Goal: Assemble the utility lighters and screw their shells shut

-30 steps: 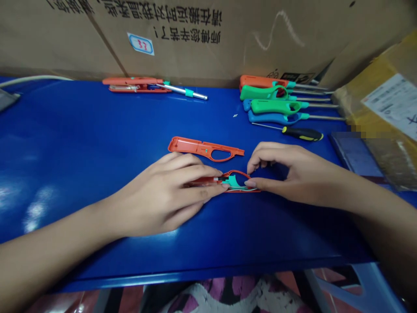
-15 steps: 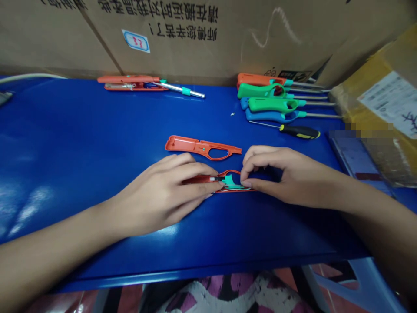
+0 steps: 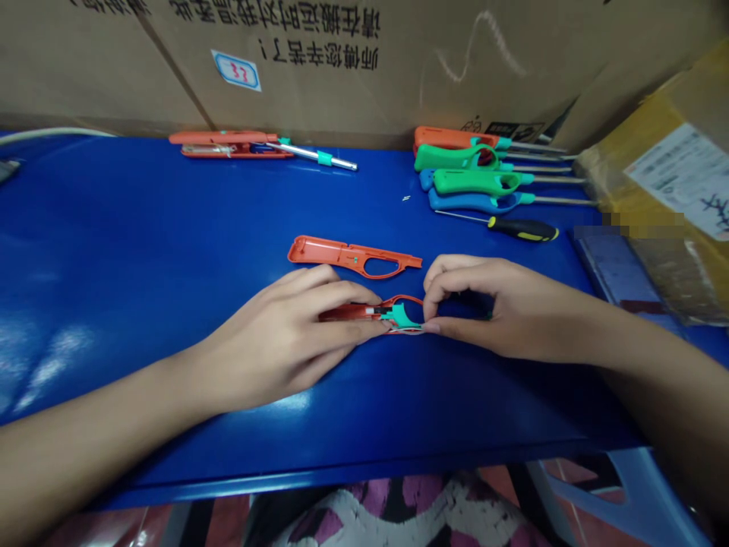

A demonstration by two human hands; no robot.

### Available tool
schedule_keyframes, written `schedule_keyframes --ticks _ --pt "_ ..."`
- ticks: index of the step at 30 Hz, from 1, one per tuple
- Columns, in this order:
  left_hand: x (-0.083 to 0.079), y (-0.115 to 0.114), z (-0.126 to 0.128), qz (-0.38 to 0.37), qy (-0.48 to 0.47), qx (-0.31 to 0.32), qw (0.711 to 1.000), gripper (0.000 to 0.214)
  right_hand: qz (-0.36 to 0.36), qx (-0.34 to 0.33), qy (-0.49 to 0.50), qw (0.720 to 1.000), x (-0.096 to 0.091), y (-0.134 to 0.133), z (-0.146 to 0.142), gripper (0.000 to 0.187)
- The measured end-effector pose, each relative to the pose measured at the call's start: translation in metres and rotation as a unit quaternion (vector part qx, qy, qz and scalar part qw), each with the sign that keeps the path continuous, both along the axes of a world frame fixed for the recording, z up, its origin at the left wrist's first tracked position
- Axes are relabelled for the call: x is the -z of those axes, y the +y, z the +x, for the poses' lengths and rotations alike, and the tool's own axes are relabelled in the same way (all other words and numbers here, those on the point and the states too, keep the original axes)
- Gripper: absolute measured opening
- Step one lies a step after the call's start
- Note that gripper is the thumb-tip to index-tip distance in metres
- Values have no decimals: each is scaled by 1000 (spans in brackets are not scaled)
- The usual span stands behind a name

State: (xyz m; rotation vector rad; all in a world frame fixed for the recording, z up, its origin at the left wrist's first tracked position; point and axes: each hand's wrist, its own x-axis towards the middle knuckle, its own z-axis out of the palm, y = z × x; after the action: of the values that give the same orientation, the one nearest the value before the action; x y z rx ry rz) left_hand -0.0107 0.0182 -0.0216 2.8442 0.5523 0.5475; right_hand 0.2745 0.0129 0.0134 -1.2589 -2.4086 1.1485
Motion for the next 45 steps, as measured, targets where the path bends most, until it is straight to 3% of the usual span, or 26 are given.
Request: schedule_keyframes --ticks 22,26,30,36,45 --pt "-5 -3 5 84 52 9 995 39 92 -14 -12 996 5 -5 -1 6" --pt "-6 -6 5 103 70 2 992 36 72 -1 -1 997 0 -3 2 1" --pt "-7 -6 4 114 70 -8 991 34 73 32 -1 997 -5 1 6 10" --pt "-8 -7 5 115 63 -5 991 34 60 39 -13 997 -1 -1 2 2" --pt "-6 -6 4 103 51 3 993 35 72 39 -12 997 2 -4 -2 6"
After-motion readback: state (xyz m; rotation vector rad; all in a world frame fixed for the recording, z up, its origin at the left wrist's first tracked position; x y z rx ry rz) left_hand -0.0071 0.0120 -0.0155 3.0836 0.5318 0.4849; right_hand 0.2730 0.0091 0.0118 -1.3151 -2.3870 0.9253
